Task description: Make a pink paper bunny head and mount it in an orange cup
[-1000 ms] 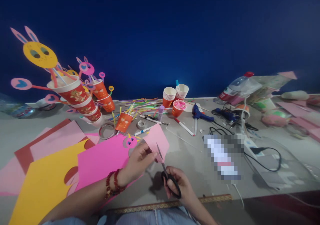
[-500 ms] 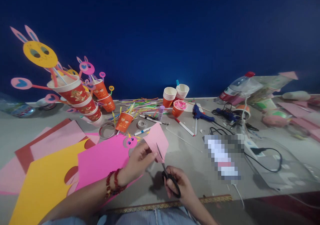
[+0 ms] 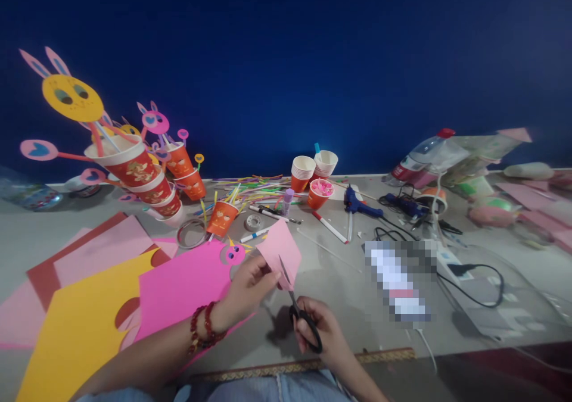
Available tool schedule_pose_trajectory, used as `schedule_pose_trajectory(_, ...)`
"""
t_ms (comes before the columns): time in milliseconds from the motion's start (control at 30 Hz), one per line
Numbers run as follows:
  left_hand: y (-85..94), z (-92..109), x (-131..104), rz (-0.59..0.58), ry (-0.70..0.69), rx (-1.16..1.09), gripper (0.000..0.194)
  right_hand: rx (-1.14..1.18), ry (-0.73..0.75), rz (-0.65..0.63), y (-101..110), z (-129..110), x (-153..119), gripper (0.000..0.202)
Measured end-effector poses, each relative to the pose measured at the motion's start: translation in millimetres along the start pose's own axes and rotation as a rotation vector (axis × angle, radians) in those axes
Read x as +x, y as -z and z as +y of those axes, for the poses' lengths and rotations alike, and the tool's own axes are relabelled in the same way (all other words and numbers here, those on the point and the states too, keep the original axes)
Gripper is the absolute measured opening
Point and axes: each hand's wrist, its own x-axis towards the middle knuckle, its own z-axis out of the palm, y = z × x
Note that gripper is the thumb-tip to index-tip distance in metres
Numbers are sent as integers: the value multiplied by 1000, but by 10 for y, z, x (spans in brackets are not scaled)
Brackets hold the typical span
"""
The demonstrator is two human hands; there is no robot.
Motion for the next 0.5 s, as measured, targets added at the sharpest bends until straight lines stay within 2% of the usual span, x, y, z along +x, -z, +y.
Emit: schedule_pose_trajectory(500, 14, -39, 30, -14, -2, 12, 28, -16, -44, 44, -27, -51, 18, 61)
